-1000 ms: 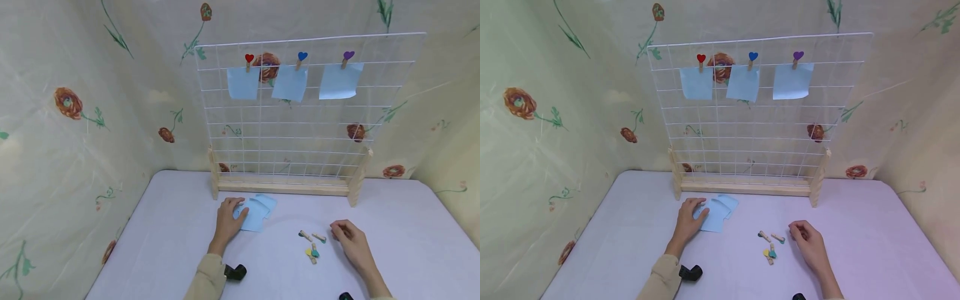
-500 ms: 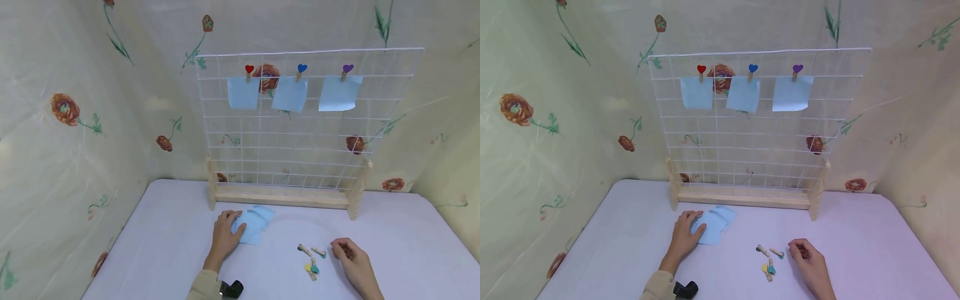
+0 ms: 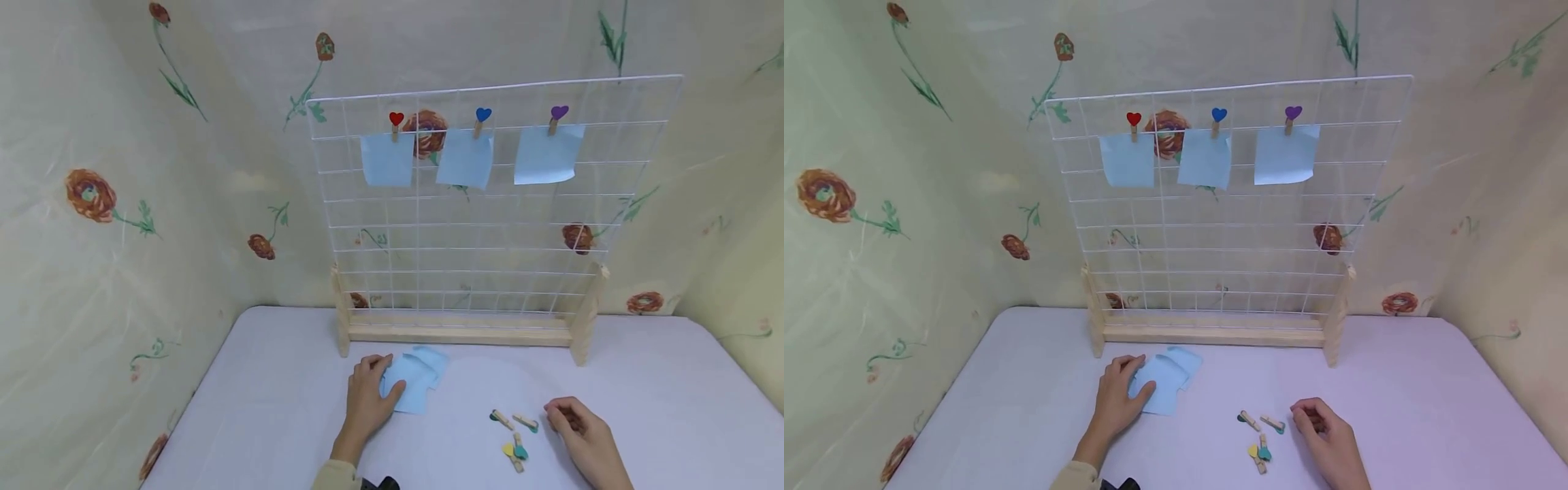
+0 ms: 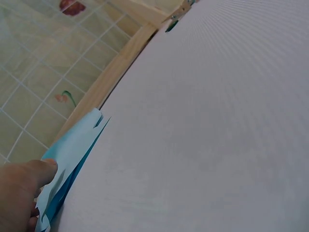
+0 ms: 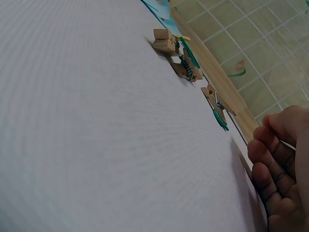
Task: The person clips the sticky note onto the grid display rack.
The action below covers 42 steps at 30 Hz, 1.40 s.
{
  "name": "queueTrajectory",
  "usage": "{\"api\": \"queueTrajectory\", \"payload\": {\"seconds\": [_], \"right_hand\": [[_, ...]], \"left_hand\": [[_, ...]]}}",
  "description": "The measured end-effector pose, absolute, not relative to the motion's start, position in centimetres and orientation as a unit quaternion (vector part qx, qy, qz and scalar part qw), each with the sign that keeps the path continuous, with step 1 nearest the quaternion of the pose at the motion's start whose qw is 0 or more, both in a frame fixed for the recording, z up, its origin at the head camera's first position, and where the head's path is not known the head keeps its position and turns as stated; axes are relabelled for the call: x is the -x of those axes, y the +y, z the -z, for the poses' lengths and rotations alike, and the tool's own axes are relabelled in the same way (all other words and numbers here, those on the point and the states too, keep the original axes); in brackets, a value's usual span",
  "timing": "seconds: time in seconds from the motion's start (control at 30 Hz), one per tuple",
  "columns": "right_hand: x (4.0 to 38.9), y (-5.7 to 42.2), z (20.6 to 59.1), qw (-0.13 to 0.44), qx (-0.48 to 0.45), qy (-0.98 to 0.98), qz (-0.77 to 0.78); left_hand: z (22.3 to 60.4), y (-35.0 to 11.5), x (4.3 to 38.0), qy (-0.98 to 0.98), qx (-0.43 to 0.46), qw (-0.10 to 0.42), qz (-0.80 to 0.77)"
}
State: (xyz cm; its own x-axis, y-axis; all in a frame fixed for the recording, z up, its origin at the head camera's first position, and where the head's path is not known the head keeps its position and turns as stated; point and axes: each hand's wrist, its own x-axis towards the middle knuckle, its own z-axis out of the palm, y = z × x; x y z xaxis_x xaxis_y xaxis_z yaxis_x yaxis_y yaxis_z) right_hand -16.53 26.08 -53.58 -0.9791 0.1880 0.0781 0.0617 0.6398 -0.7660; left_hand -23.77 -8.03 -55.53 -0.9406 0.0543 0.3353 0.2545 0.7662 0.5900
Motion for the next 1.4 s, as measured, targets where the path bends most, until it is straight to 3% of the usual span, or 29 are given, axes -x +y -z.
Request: {"api": "queueTrajectory", "payload": {"seconds": [0.27,1.4], "right_hand": [[16.79,26.26,53.42,0.12,0.045,-0.906,-0.403],[16.32,26.37,53.56,0.092,0.066,-0.906,-0.409]], "left_hand": [[54.87,-7.94,23.91,-0.93,0.091,0.155,0.32],[55.44,-7.71,23.37,-0.935,0.103,0.148,0.306]]}}
